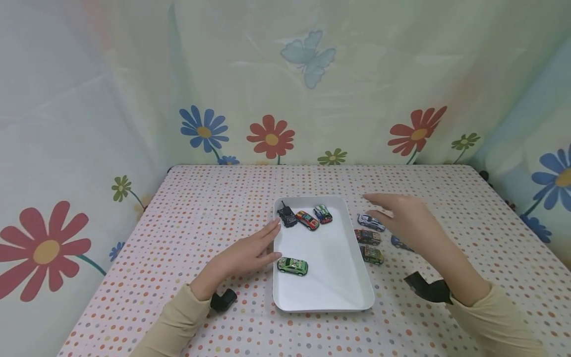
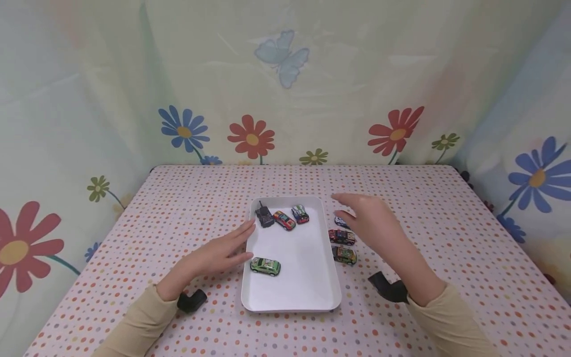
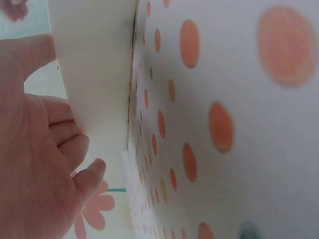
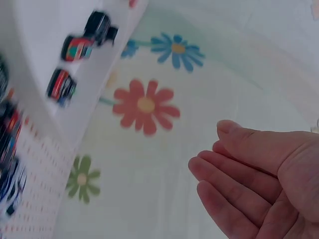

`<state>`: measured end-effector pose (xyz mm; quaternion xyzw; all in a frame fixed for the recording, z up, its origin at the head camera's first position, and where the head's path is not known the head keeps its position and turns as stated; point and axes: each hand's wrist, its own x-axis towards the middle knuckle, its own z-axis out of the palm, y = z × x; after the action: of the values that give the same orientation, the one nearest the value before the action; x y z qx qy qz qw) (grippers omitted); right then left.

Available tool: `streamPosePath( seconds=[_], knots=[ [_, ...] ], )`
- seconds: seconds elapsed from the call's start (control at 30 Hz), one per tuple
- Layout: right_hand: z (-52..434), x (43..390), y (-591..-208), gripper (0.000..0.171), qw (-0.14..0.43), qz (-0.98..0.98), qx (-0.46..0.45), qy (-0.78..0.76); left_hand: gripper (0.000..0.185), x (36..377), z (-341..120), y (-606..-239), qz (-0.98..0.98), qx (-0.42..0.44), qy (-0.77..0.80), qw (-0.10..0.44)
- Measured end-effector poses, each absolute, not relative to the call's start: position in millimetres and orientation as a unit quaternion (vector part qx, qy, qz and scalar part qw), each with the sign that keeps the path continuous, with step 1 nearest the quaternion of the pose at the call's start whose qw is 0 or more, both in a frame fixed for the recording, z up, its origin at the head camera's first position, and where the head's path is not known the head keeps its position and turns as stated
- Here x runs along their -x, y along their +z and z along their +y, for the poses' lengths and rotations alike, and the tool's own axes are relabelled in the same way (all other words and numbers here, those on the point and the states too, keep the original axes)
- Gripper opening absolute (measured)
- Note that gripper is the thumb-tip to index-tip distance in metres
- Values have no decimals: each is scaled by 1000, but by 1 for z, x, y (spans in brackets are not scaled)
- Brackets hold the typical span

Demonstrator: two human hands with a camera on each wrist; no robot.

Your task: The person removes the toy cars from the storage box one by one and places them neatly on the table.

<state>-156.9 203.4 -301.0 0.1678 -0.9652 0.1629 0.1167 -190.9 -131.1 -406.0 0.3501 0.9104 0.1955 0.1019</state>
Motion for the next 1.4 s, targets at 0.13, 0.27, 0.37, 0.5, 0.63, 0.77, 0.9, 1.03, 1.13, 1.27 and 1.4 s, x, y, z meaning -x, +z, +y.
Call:
streamPosePath(
  seconds=[0.13, 0.27, 0.37, 0.5, 0.63, 0.77, 0.9, 1.03, 1.13, 1.27, 1.4],
  knots=[
    [172, 165, -303, 36, 110, -952, -215, 189, 72, 191, -133, -407, 911, -348, 197, 99],
    [149, 171, -314, 35, 96, -941, -249, 210, 73, 191, -132, -408, 910, -348, 199, 103],
    [135, 175, -327, 33, 71, -928, -277, 240, 73, 190, -132, -408, 910, -348, 199, 105],
    [119, 176, -346, 31, 10, -910, -311, 272, 73, 189, -132, -407, 909, -348, 201, 106],
    [107, 176, -359, 30, -55, -912, -306, 267, 72, 189, -133, -407, 908, -350, 203, 106],
    [99, 174, -366, 32, -108, -920, -288, 241, 72, 189, -133, -407, 908, -350, 205, 105],
    [93, 169, -368, 32, -124, -926, -294, 202, 72, 189, -133, -408, 908, -348, 206, 104],
    [86, 167, -369, 32, -130, -937, -289, 147, 72, 189, -133, -409, 908, -350, 206, 101],
    [83, 166, -371, 30, -132, -940, -292, 119, 72, 189, -133, -409, 908, -352, 204, 102],
    [80, 165, -374, 29, -120, -938, -312, 94, 72, 191, -133, -408, 908, -353, 201, 100],
    [79, 165, -377, 33, -100, -937, -326, 80, 72, 192, -133, -408, 908, -355, 202, 97]
  ],
)
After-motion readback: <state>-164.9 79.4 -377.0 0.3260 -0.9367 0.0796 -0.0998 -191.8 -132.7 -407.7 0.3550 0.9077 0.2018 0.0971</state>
